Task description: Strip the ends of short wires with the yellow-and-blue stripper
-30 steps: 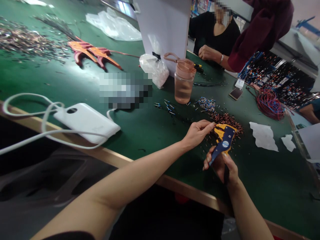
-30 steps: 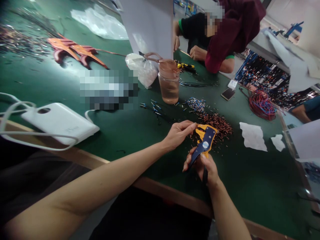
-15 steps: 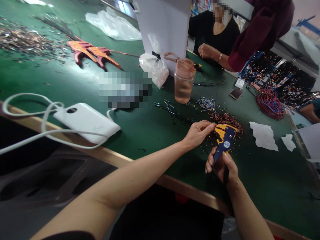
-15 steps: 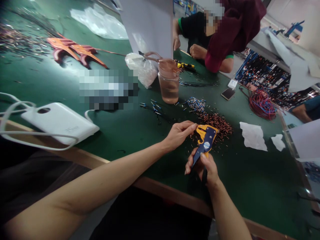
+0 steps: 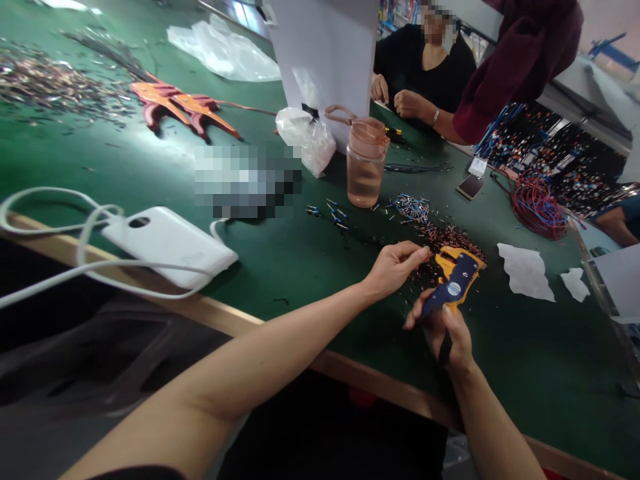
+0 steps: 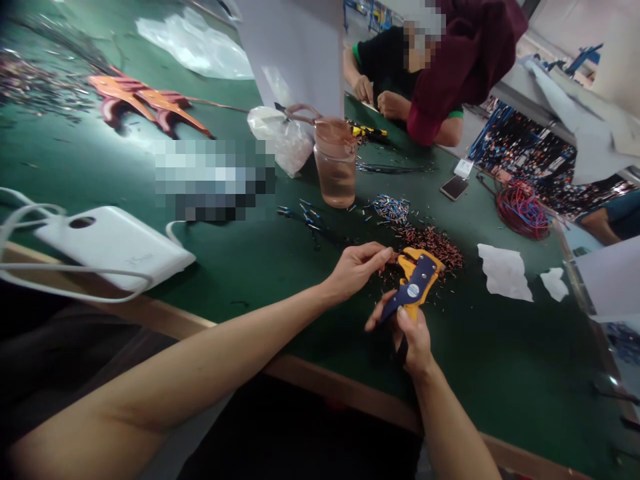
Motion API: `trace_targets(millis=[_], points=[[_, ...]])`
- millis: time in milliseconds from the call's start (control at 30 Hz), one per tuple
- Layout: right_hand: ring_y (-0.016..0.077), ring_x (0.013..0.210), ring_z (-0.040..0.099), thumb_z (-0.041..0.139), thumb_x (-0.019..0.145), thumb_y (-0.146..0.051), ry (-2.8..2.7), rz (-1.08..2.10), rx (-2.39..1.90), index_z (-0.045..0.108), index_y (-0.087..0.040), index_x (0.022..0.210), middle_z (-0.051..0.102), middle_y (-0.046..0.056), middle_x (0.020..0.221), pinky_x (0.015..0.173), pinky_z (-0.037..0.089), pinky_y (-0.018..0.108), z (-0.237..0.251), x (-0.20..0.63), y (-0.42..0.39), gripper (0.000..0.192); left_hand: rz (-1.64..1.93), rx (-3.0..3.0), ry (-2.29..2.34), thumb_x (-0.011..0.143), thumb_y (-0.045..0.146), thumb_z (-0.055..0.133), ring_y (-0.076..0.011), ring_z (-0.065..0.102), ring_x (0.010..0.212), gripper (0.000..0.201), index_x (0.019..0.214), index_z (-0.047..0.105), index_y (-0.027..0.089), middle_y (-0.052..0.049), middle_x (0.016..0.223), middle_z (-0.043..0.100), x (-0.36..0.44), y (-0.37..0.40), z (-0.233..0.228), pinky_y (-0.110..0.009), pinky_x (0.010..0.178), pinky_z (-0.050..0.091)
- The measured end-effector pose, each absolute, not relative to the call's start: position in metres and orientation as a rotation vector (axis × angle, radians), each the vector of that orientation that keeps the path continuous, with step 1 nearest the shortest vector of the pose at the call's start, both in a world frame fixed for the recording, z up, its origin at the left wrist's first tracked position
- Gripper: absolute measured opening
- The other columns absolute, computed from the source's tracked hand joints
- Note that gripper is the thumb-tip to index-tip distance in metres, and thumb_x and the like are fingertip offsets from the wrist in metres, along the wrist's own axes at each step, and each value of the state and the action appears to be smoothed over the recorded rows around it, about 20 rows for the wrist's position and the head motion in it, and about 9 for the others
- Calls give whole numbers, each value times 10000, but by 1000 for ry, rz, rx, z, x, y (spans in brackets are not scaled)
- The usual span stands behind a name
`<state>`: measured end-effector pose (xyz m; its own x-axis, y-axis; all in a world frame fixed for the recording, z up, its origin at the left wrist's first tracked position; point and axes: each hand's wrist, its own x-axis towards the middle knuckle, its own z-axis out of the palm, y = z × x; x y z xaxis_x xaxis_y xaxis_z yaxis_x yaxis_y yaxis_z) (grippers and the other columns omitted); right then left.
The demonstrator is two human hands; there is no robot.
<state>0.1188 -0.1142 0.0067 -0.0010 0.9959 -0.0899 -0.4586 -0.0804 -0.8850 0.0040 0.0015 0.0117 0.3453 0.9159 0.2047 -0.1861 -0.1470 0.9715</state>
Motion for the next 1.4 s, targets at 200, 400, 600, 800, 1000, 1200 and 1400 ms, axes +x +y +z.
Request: trace_targets(millis=[200, 400, 600, 800, 1000, 1200, 1400], points=[[218, 750, 651, 671, 788, -431, -762, 1255, -982, 612, -211, 1013, 655, 34, 831, 734, 524, 389, 10, 121, -111, 320, 1146, 1317, 775, 774, 452, 639, -106, 480, 567, 314, 666, 688, 161, 0, 622, 613, 4, 2, 10, -235, 549, 385], [208, 716, 648, 680, 806, -370, -918, 1109, -1128, 633, -203, 1005, 685, 28, 813, 754, 508, 385, 4, 121, -112, 265, 1129, 1303, 805, 761, 429, 652, -103, 466, 562, 292, 656, 684, 158, 11, 596, 582, 5, 0, 11, -236, 545, 367], [210, 741, 642, 675, 818, -382, -999, 1005, -1251, 670, -209, 971, 699, 28, 788, 779, 492, 372, -5, 120, -114, 231, 1082, 1366, 756, 773, 407, 652, -110, 506, 592, 288, 639, 687, 154, 2, 611, 585, 6, -6, 10, -229, 552, 387], [198, 743, 639, 694, 795, -364, -996, 909, -1378, 699, -198, 887, 714, 29, 802, 716, 500, 324, -7, 123, -114, 190, 993, 1366, 632, 803, 452, 623, -88, 511, 497, 356, 634, 666, 141, -17, 646, 598, 8, -15, 9, -213, 463, 395], [181, 701, 618, 663, 800, -344, -1026, 853, -1424, 697, -178, 822, 704, 21, 768, 697, 492, 306, -7, 126, -112, 171, 1003, 1519, 544, 876, 383, 561, -80, 525, 494, 408, 560, 627, 134, -8, 567, 572, 7, -17, 9, -195, 505, 439], [180, 690, 610, 656, 800, -359, -1038, 847, -1436, 685, -174, 841, 694, 24, 758, 685, 491, 306, -8, 124, -112, 191, 1116, 1667, 581, 869, 305, 585, -103, 605, 587, 281, 680, 698, 130, -42, 692, 654, 6, -16, 7, -210, 572, 483], [151, 598, 563, 621, 831, -393, -1078, 825, -1422, 633, -176, 762, 638, 3, 657, 604, 462, 285, -5, 121, -111, 228, 1183, 1798, 576, 876, 265, 570, -119, 633, 630, 272, 686, 710, 131, -56, 694, 677, 7, -15, 5, -218, 608, 497]])
